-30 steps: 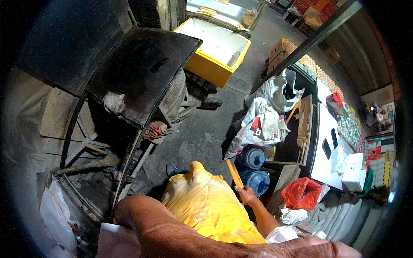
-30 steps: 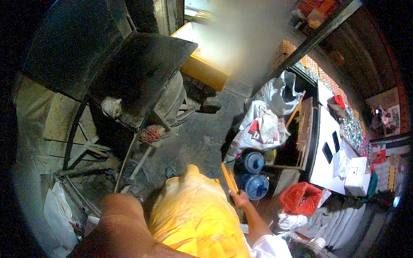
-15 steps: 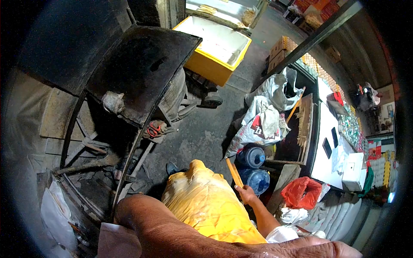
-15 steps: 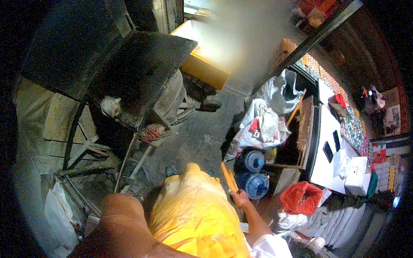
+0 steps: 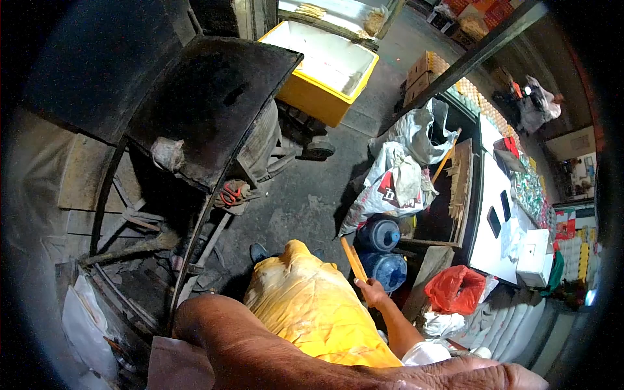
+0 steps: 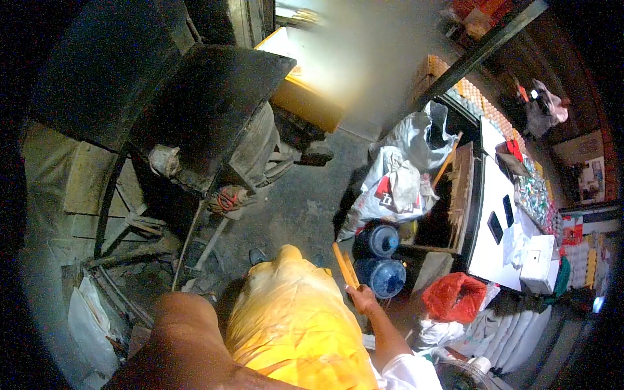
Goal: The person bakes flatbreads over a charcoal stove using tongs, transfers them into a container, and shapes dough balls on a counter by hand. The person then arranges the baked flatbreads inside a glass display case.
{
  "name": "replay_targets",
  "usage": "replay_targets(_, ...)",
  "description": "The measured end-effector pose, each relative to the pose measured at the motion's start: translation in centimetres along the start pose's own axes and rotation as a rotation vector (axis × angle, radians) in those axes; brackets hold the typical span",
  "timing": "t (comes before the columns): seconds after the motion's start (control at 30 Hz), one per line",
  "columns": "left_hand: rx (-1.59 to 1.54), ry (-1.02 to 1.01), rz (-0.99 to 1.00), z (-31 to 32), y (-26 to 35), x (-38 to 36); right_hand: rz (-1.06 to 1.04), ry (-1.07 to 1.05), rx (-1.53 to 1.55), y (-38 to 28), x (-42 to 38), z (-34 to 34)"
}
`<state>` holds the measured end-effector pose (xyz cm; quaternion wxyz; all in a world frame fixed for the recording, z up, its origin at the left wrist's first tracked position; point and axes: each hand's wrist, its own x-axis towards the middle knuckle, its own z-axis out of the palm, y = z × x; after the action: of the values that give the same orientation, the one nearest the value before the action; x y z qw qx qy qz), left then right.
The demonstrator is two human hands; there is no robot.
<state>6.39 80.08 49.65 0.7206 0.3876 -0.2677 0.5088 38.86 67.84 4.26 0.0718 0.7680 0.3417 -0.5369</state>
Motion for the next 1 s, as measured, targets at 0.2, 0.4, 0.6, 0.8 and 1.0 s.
replay_targets(0.2, -0.021, -0.009, 0.008, 0.2, -0.5, -0.1, -0.018, -0.007, 0.051, -0.1, -0.1, 0.0)
replay_targets(0.4, -0.021, -0.001, 0.008, 0.1, -0.4, 0.1, 0.007, -0.033, 0.017, -1.3, -0.8, -0.5)
replay_targets(0.6, -0.009, 0.002, 0.003, 0.0, -0.1, 0.1, 0.018, -0.018, -0.005, -2.7, -2.2, -0.9)
replay_targets(0.8, -0.004, -0.001, -0.009, 0.1, -0.3, 0.1, -0.016, -0.013, 0.021, 0.6, 1.0, -0.1)
replay_targets(1.0, 0.01, -0.002, -0.021, 0.5, -0.6, 0.0, 0.005, 0.049, 0.018, -3.1, -3.8, -0.5)
